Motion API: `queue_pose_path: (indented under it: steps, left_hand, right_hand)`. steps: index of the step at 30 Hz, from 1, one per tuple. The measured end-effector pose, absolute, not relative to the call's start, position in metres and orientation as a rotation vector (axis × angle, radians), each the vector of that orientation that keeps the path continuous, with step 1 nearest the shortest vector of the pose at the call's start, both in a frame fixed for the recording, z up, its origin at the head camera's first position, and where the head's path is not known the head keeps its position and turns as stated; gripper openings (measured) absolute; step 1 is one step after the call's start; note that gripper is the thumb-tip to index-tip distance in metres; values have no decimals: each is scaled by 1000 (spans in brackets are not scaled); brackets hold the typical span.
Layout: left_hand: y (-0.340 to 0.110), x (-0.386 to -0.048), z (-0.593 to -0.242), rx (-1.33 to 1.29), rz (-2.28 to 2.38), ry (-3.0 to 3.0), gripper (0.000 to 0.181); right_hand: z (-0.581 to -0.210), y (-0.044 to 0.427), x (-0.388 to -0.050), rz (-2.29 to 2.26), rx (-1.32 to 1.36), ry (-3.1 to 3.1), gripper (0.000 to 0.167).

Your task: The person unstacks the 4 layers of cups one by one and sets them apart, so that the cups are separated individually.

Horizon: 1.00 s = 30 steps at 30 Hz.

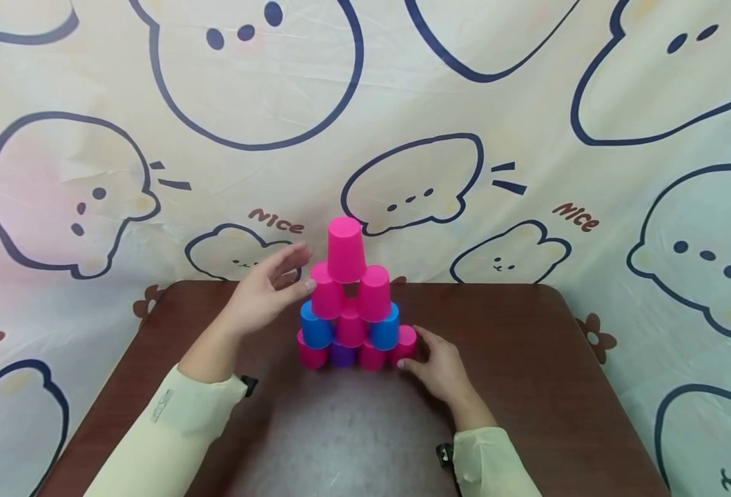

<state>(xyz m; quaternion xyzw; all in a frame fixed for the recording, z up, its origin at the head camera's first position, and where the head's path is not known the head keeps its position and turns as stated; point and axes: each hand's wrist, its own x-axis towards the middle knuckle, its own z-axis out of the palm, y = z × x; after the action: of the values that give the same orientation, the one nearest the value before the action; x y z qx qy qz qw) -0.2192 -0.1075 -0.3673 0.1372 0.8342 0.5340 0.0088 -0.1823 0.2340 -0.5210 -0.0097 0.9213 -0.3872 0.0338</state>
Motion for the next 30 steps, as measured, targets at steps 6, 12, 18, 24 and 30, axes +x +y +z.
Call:
queue_pose_path:
  steps: [6, 12, 18, 24, 30]
  left_hand:
    - [-93, -224, -354, 475, 1685, 2584, 86]
    - [-78, -228, -346, 502, 1686, 2605, 87]
    - [-69, -232, -343, 518, 1694, 2612, 86]
    - [-63, -233, -339, 472, 1680, 2592, 91]
    - [-60, -234, -337, 450, 1684, 2578, 88]
  right_hand:
    - [-523, 233, -183, -1174, -38, 2849, 74]
    - [-522, 233, -183, -1151, -26, 2860, 68]
    - [-522, 231, -184, -1128, -55, 2884, 66]
    - [-523, 231, -184, -1114, -69, 2893, 67]
    - [-523, 230, -185, -1113, -58, 2888, 67]
